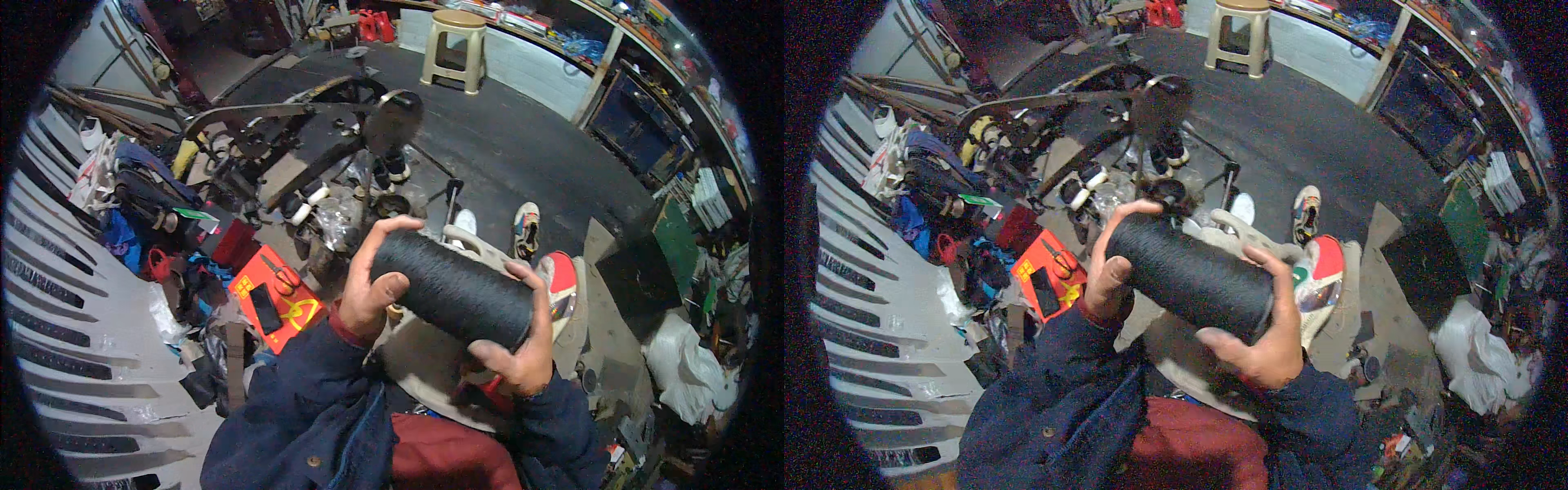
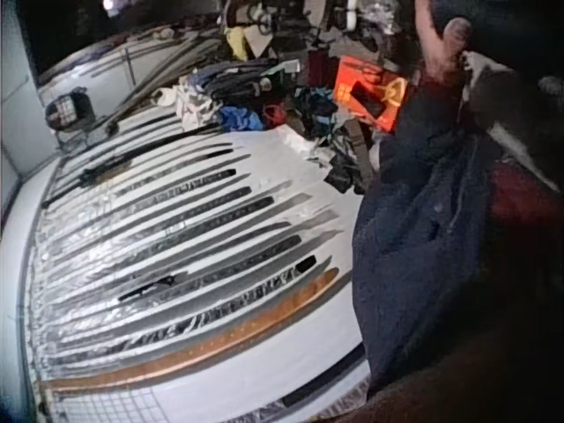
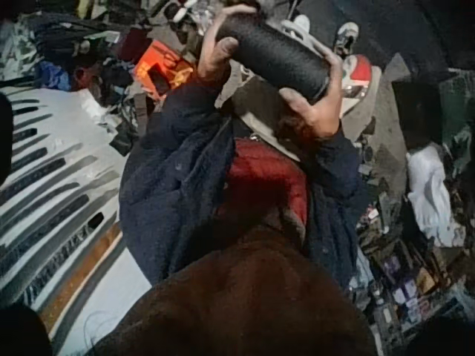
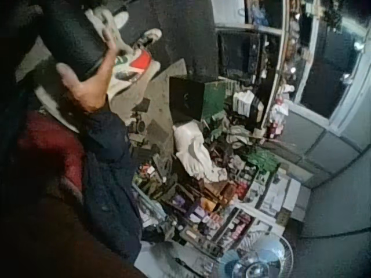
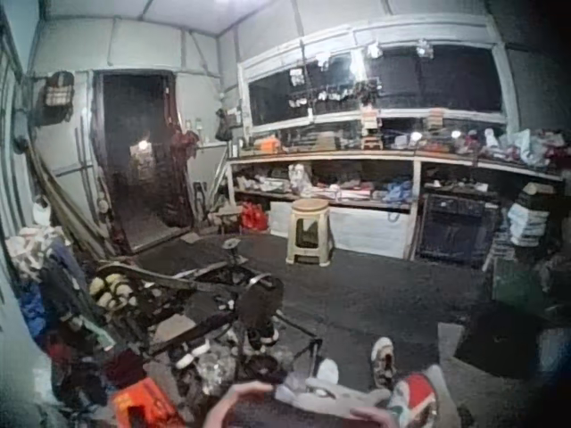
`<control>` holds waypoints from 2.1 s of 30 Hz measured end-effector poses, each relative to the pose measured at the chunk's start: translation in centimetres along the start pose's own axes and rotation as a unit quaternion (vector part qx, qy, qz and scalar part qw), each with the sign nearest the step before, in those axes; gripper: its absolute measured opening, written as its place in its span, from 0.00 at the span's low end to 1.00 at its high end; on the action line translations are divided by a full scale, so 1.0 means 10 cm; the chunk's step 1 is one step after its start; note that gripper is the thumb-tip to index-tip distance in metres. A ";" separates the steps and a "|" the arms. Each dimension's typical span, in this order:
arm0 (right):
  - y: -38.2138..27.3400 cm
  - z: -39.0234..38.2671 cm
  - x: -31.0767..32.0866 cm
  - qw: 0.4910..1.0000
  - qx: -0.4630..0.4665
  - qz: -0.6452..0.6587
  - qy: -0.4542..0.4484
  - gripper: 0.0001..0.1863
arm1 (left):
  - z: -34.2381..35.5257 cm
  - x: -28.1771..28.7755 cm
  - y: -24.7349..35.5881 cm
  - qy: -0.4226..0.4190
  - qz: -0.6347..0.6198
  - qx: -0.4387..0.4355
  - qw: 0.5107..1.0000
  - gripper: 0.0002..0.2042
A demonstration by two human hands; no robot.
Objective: The person hand-sews a sneaker using a needle and thread. They repeatedly pass the needle through the sole and upper, pull the thread tight, and adjust the shoe orientation to continue stitching along the seam.
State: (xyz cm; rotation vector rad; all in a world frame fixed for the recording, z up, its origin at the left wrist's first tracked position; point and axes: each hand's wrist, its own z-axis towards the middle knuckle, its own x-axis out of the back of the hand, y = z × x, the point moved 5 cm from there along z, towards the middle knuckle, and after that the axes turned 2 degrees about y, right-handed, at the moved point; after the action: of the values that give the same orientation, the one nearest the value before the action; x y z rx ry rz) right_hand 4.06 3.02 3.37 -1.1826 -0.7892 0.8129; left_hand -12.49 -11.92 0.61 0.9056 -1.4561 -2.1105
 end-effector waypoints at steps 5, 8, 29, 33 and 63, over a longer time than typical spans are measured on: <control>0.11 -0.14 0.45 0.984 -0.048 0.078 0.154 0.49 | 0.16 -0.54 -0.52 -0.059 -0.126 0.077 0.987 0.42; 0.09 -0.14 0.64 0.976 0.021 0.039 0.214 0.48 | -0.11 -0.89 -0.67 -0.160 -0.120 0.131 0.971 0.31; 0.08 -0.11 1.15 0.947 0.076 -0.270 0.159 0.33 | -0.40 -0.95 0.12 -0.144 0.204 -0.320 0.914 0.06; 0.21 -0.24 0.91 0.990 -0.008 -0.135 -0.049 0.46 | 0.11 -0.46 -0.05 0.027 0.156 -0.225 0.961 0.04; 0.12 -0.05 0.64 0.986 -0.092 -0.119 -0.072 0.42 | -0.15 -0.46 0.26 -0.140 0.215 -0.289 0.922 0.06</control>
State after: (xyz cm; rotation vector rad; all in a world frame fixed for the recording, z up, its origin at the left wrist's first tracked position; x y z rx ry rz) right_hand 7.50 8.59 2.72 -1.1743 -1.1215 0.6422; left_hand -8.25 -10.86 3.93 0.0535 -0.9270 -2.1791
